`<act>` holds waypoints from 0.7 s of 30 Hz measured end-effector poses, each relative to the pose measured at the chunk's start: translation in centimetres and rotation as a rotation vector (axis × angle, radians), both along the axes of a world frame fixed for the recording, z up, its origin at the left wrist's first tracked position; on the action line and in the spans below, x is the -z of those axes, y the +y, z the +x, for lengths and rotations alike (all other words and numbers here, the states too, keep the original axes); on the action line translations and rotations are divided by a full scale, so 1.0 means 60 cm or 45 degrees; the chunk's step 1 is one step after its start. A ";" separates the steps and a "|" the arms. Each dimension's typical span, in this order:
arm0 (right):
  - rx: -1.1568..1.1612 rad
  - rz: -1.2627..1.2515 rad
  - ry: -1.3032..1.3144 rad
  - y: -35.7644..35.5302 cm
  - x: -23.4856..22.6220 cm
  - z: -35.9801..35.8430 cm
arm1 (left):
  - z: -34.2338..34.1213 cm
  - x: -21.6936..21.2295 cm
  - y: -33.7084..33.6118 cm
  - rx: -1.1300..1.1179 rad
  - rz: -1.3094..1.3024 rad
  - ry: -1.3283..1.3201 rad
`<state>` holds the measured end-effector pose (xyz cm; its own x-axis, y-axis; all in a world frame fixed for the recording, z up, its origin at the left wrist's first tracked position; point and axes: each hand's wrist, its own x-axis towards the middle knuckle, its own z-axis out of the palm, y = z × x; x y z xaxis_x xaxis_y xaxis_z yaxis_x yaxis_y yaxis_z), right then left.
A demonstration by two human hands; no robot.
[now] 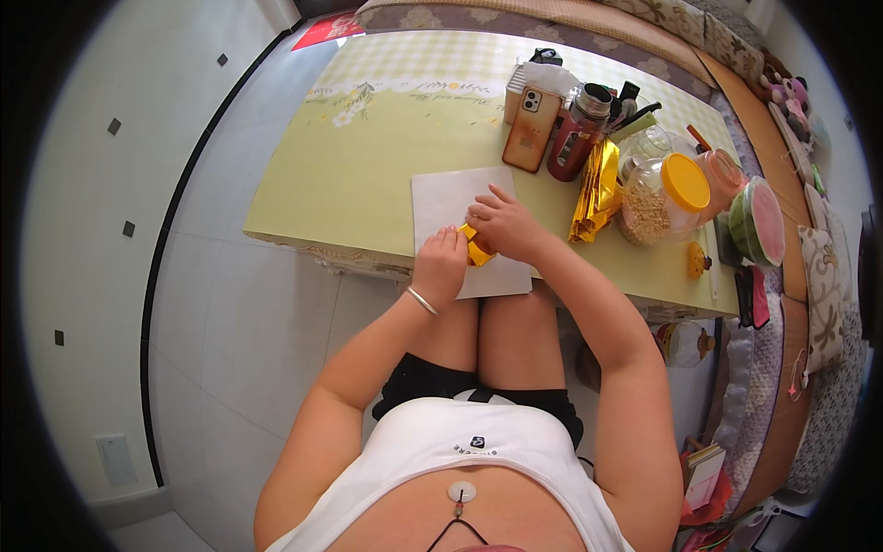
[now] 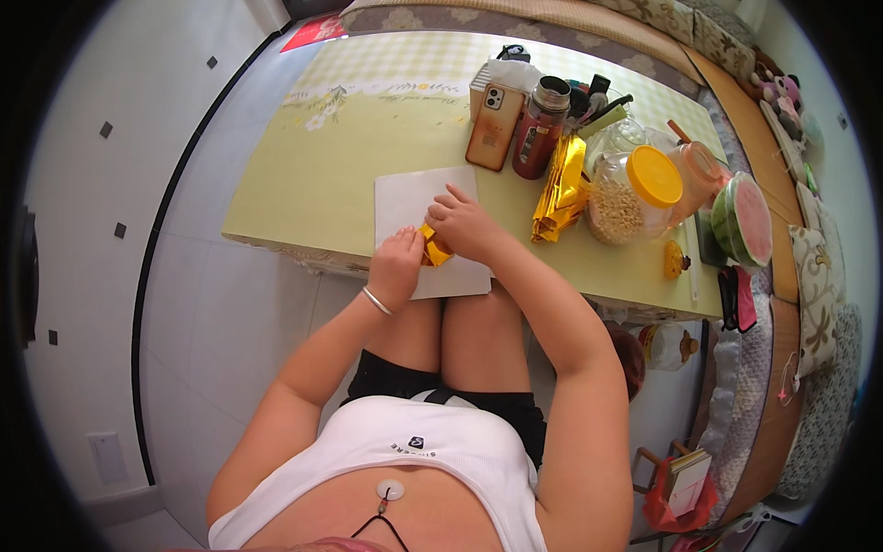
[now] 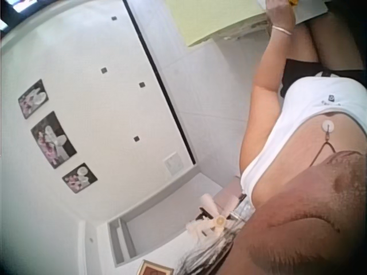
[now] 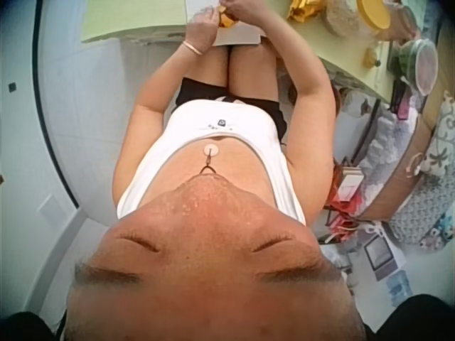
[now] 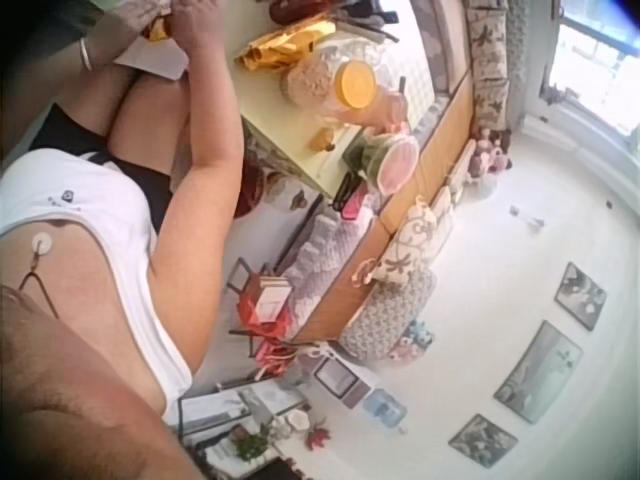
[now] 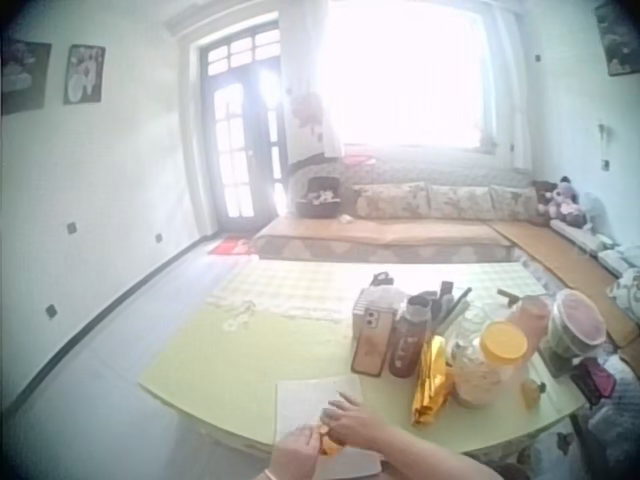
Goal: The person sits on the floor and folds multiple sheets of gold-colored paper into triangular shapes by hand. They repeatedly fold the paper in half and then fold the corners to the center, creating a stack of finished items.
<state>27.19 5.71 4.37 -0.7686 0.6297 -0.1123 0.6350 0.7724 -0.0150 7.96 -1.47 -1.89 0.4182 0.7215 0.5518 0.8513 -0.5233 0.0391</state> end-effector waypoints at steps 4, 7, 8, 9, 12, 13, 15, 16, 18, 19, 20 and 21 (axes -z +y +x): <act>0.201 -0.002 0.352 -0.032 0.075 0.061 | -0.002 0.011 -0.048 -0.114 -0.170 0.186; 0.325 -0.092 0.356 -0.037 0.077 0.069 | -0.023 0.010 -0.071 -0.098 -0.222 0.159; 0.355 -0.136 0.338 -0.038 0.072 0.067 | -0.019 0.003 -0.075 -0.087 -0.251 0.191; 0.358 -0.151 0.356 -0.040 0.074 0.067 | -0.011 -0.004 -0.079 -0.075 -0.280 0.223; 0.354 -0.174 0.413 -0.041 0.065 0.067 | -0.011 -0.008 -0.079 -0.057 -0.322 0.255; 0.350 -0.184 0.433 -0.043 0.062 0.066 | -0.012 -0.006 -0.078 -0.048 -0.333 0.254; 0.337 -0.195 0.465 -0.043 0.061 0.067 | -0.021 -0.007 -0.081 0.026 -0.274 0.324; 0.332 -0.194 0.479 -0.040 0.063 0.070 | -0.025 -0.017 -0.080 0.066 -0.241 0.362; 0.325 -0.194 0.520 -0.037 0.067 0.074 | -0.032 -0.039 -0.077 0.119 -0.303 0.342; 0.319 -0.196 0.547 -0.035 0.069 0.075 | -0.036 -0.050 -0.076 0.140 -0.333 0.332; 0.313 -0.198 0.573 -0.034 0.071 0.076 | -0.044 -0.049 -0.071 0.137 -0.383 0.134; 0.300 -0.182 0.591 -0.032 0.072 0.078 | -0.054 -0.044 -0.066 0.135 -0.431 -0.065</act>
<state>31.86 3.81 0.03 -0.5974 0.7946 0.1083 0.6927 0.5794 -0.4296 4.72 -5.42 0.76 0.4787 0.8211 0.3109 0.7854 -0.5588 0.2664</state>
